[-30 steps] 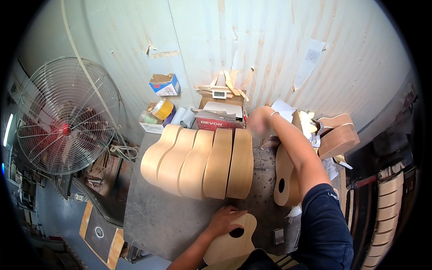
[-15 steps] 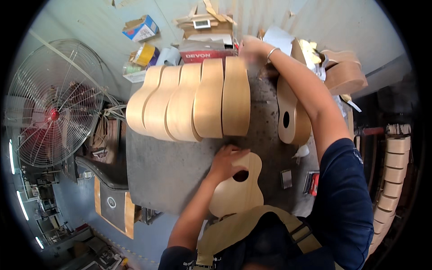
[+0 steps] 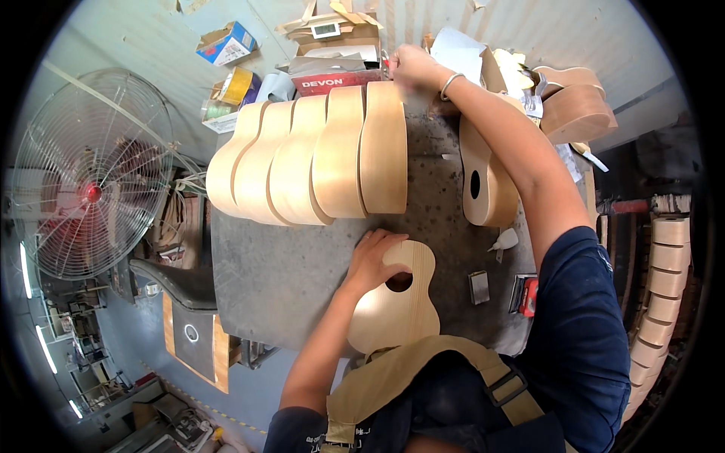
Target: The person sands the edges and surfaces of a light-colored wooden guitar body using a sanding block. They rotate the body to access different areas, including the sound hole and curved sides, and then place it on a stack of similar bodies.
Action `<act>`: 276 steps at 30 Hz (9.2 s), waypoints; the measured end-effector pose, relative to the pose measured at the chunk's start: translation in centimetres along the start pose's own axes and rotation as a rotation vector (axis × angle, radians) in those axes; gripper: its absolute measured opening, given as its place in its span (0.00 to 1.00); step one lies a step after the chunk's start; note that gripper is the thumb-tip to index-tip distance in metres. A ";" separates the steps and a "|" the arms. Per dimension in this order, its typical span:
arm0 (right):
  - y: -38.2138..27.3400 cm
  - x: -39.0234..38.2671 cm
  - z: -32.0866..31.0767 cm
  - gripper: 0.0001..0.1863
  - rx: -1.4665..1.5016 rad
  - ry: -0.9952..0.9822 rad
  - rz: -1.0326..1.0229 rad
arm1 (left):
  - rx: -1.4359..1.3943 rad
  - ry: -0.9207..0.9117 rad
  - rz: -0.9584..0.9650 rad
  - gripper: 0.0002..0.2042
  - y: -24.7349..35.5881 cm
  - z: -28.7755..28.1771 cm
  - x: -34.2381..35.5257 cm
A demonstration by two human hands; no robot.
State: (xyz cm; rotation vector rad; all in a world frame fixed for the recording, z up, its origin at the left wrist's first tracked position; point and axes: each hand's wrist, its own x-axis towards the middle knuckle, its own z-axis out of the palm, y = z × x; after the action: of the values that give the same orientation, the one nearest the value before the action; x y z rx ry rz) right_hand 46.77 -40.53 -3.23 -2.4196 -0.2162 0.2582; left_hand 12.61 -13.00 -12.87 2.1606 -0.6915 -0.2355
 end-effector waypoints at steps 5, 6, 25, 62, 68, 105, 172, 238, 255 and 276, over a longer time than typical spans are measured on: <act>1.4 -4.0 -0.4 0.10 -0.003 0.362 -0.245 | -0.038 -0.017 -0.031 0.31 0.5 0.1 0.0; 1.2 -5.8 0.0 0.10 0.066 0.453 -0.295 | -0.035 -0.013 -0.035 0.30 0.3 0.2 0.0; -2.9 -34.0 19.6 0.02 0.148 0.508 -0.208 | -0.645 -0.274 -0.396 0.31 -0.2 -1.8 1.9; -3.9 -35.8 21.6 0.22 -0.151 0.463 -0.232 | -0.447 -0.337 -0.322 0.48 0.6 -2.4 3.6; -5.1 -37.6 21.0 0.36 -0.261 0.287 -0.194 | -0.396 -0.364 -0.352 0.36 0.3 -2.2 3.5; -1.5 -35.1 15.2 0.46 -0.452 0.034 -0.529 | -0.780 -0.413 -0.489 0.19 -1.2 -1.9 3.8; 2.4 -46.3 13.2 0.19 0.056 0.565 0.160 | -0.793 -0.335 -0.603 0.14 -1.6 -1.0 3.9; -6.4 -39.0 17.1 0.17 0.219 0.299 0.079 | -0.424 0.329 -0.597 0.19 -0.9 1.1 0.6; -6.8 -38.4 17.8 0.14 0.240 0.306 0.056 | -0.440 0.345 -0.580 0.17 -1.8 1.6 0.3; -6.8 -37.9 17.2 0.14 0.212 0.272 0.045 | -0.428 0.353 -0.570 0.17 -1.0 1.2 0.7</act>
State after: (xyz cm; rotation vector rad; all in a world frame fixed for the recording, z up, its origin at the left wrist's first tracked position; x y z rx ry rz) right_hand 5.40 -33.19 -6.83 -2.2204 -0.0106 -0.0292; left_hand 13.09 -13.64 -14.32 1.8648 0.1778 -0.2609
